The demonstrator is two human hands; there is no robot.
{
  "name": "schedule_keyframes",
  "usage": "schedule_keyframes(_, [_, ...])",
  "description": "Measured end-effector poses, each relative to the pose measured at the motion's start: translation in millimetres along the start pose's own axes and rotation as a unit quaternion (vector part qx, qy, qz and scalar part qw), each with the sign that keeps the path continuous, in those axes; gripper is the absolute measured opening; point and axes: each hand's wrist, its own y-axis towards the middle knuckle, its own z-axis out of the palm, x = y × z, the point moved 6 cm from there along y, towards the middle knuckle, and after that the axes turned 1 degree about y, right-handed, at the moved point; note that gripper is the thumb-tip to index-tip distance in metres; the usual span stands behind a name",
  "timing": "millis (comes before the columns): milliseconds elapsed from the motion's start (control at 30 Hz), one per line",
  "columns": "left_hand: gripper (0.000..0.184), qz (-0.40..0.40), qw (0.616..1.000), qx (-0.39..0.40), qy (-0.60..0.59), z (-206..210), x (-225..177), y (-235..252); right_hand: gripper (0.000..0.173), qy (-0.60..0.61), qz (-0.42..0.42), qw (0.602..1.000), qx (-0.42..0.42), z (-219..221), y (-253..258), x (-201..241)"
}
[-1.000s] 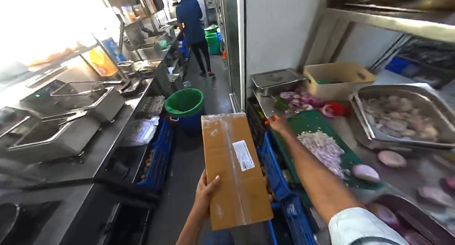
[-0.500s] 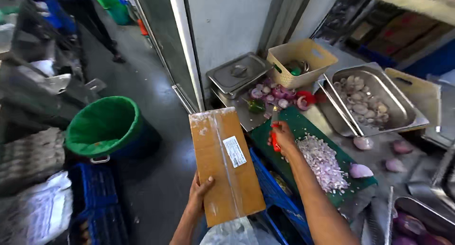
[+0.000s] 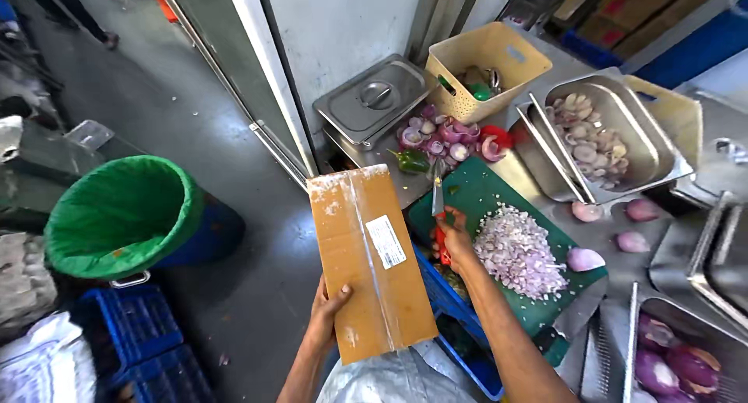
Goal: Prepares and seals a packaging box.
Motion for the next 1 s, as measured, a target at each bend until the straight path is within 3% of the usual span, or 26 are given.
schedule_keyframes(167, [0.095, 0.013, 1.0, -0.002, -0.009, 7.4, 9.1, -5.4, 0.048, -0.017, 0.017, 1.0, 0.013, 0.9, -15.0, 4.2])
schedule_keyframes(333, [0.095, 0.05, 0.999, -0.011, -0.003, 7.6, -0.7, -9.4, 0.047, 0.032, 0.112, 0.99, 0.08, -28.5, -113.4, 6.0])
schedule_keyframes(433, [0.093, 0.066, 0.998, -0.019, -0.005, 5.4, -6.0, -9.8, 0.04, 0.048, 0.006, 0.998, 0.027, -53.9, -154.2, 31.9])
schedule_keyframes(500, [0.091, 0.077, 0.997, -0.024, -0.005, 3.5, -9.1, -8.6, 0.043, 0.024, -0.079, 0.996, 0.039, -60.1, -149.8, 43.2])
schedule_keyframes(567, [0.091, 0.078, 0.996, -0.037, 0.002, 0.4, -9.7, -10.0, 0.037, -0.01, 0.016, 0.997, 0.079, -58.8, -126.9, 26.8])
schedule_keyframes(633, [0.093, 0.076, 0.996, -0.045, 0.01, -2.2, -9.9, -12.4, 0.033, -0.027, 0.09, 0.994, 0.058, -56.1, -111.8, 14.5])
schedule_keyframes(733, [0.1, 0.091, 0.995, -0.048, 0.01, -4.8, -14.2, -12.6, 0.035, -0.067, -0.01, 0.996, 0.055, -45.3, -120.9, 46.5])
schedule_keyframes(800, [0.098, 0.101, 0.994, -0.044, 0.007, -8.6, -16.1, -14.6, 0.037, -0.168, -0.074, 0.979, 0.083, -37.5, -138.6, 67.1])
schedule_keyframes(900, [0.093, 0.125, 0.991, -0.042, 0.017, -12.1, -20.3, -14.5, 0.039, -0.345, -0.16, 0.919, 0.106, -15.8, -161.9, 84.7])
schedule_keyframes(1000, [0.09, 0.161, 0.984, -0.055, 0.058, -13.5, -25.5, -15.1, 0.042, -0.439, -0.196, 0.869, 0.119, 7.9, -167.6, 92.8])
